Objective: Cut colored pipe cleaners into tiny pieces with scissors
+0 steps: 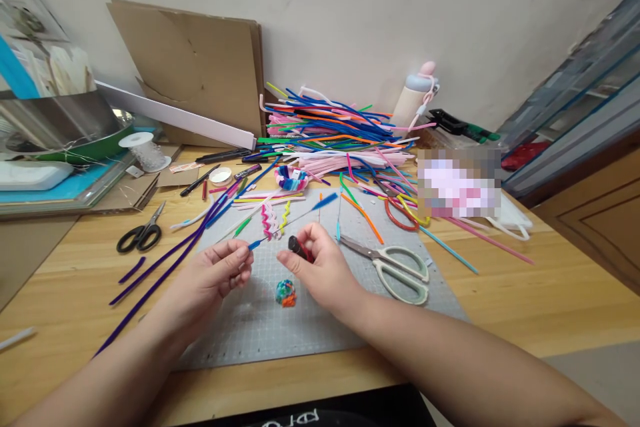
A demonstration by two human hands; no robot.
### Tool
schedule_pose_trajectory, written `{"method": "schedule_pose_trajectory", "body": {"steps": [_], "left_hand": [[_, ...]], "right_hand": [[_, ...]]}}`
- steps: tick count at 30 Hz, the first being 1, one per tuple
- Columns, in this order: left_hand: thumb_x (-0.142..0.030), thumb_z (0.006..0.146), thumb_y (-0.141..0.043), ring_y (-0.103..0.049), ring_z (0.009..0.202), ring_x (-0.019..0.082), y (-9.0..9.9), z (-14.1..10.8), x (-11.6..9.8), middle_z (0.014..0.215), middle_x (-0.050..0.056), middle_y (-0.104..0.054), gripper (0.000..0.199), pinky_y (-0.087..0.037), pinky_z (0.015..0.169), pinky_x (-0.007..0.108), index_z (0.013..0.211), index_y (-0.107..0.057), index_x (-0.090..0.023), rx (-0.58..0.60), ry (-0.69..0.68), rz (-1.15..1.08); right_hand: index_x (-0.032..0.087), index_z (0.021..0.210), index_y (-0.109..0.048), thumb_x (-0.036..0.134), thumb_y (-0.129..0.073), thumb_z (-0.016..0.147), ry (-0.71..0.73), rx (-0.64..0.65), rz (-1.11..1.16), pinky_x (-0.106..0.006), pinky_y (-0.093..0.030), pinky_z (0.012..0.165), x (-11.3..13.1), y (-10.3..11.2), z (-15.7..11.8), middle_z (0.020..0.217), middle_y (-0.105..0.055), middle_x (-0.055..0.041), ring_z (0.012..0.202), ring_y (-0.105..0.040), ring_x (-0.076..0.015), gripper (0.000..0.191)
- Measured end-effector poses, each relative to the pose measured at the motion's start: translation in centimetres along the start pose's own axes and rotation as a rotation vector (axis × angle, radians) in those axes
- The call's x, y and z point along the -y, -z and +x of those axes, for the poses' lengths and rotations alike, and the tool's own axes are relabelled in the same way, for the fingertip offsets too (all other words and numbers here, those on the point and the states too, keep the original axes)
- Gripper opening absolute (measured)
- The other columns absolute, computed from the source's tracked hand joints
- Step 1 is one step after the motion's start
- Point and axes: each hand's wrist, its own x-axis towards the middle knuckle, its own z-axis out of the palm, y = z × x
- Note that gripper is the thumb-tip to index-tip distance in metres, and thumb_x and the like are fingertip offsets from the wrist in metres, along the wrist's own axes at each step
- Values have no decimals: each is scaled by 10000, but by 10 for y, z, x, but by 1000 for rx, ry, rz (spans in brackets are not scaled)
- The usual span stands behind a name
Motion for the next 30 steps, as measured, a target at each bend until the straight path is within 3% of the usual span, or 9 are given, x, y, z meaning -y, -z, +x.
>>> {"method": "schedule_pose_trajectory", "body": {"steps": [6,9,16,30], "left_hand": [[-365,597,-822,-554,543,70,0,2,-2,644,-23,-632,306,-432,535,188,693,-626,-151,-76,-15,-34],[-371,631,-798,-549,548,69,0,2,-2,647,-21,-625,290,-430,533,186,700,-626,-148,-98,-54,9],[-359,686,-756,-547,566,74,0,1,0,661,-18,-620,250,-427,543,186,723,-619,-153,-91,-73,92],[-310,698,-724,-514,539,72,-3,-5,-1,622,-39,-599,218,-404,544,200,823,-628,-160,-10,-123,193]], "right_hand": [[243,855,-476,412,-630,823,127,-261,307,-233,-176,411,9,11,4,557,-326,92,431,-255,-66,231],[236,910,-541,424,-600,855,222,-330,361,-228,-172,403,20,20,8,533,-297,87,428,-264,-69,204],[216,898,-621,347,-683,807,228,-263,388,-215,-171,394,32,32,12,525,-340,81,413,-280,-46,171],[214,802,-587,292,-670,814,199,-234,384,-213,-164,398,31,32,12,508,-339,84,412,-278,-44,115]]}}
